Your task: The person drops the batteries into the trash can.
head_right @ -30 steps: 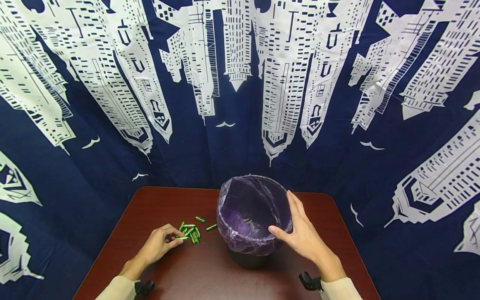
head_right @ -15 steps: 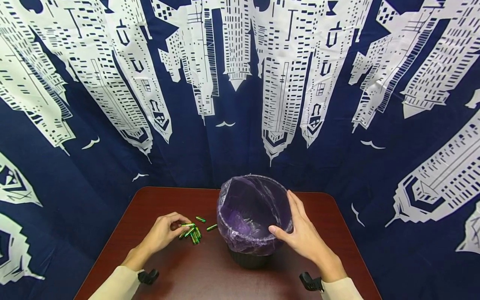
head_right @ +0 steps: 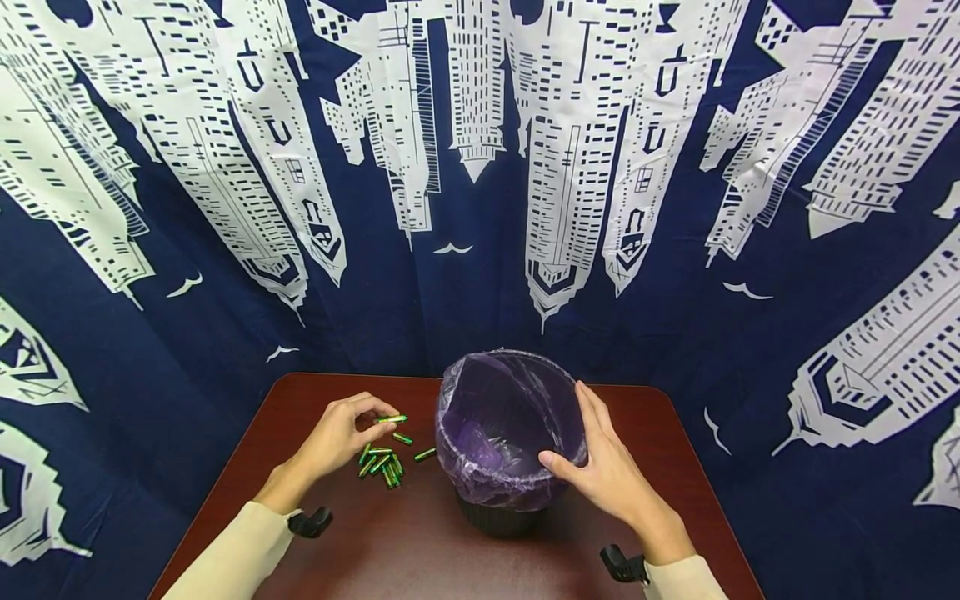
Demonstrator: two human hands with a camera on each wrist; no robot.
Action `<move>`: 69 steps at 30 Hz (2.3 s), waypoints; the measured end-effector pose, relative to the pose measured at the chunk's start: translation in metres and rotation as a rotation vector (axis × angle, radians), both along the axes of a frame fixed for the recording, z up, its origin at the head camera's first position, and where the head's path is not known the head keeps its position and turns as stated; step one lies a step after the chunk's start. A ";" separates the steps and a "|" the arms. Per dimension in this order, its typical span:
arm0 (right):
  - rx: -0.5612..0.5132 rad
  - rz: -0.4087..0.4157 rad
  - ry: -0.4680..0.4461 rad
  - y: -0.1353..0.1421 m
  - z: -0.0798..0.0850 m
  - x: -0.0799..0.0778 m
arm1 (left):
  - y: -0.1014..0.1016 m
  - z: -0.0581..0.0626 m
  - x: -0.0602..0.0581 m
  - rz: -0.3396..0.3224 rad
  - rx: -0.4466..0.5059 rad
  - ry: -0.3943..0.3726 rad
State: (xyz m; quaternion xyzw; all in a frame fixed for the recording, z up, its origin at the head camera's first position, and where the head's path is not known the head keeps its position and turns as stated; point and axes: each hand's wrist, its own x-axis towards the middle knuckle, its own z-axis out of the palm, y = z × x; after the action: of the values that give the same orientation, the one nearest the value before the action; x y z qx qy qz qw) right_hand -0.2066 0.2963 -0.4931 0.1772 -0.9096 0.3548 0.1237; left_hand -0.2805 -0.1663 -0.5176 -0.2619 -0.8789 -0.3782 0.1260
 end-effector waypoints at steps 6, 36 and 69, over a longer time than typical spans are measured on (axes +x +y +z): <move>0.003 0.001 0.001 0.000 -0.001 0.000 | 0.009 0.026 -0.006 -0.004 -0.009 0.023; 0.011 0.003 0.014 -0.001 0.002 -0.001 | 0.073 0.124 -0.036 -0.134 0.011 0.173; 0.014 0.005 -0.004 0.001 -0.001 -0.002 | 0.166 0.160 -0.058 -0.262 -0.121 0.117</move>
State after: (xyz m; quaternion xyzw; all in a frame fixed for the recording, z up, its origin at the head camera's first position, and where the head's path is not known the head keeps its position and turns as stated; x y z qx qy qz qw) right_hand -0.2084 0.2968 -0.4940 0.1795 -0.9119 0.3490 0.1199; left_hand -0.3381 -0.0006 -0.3575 -0.4031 -0.8496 -0.3216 0.1108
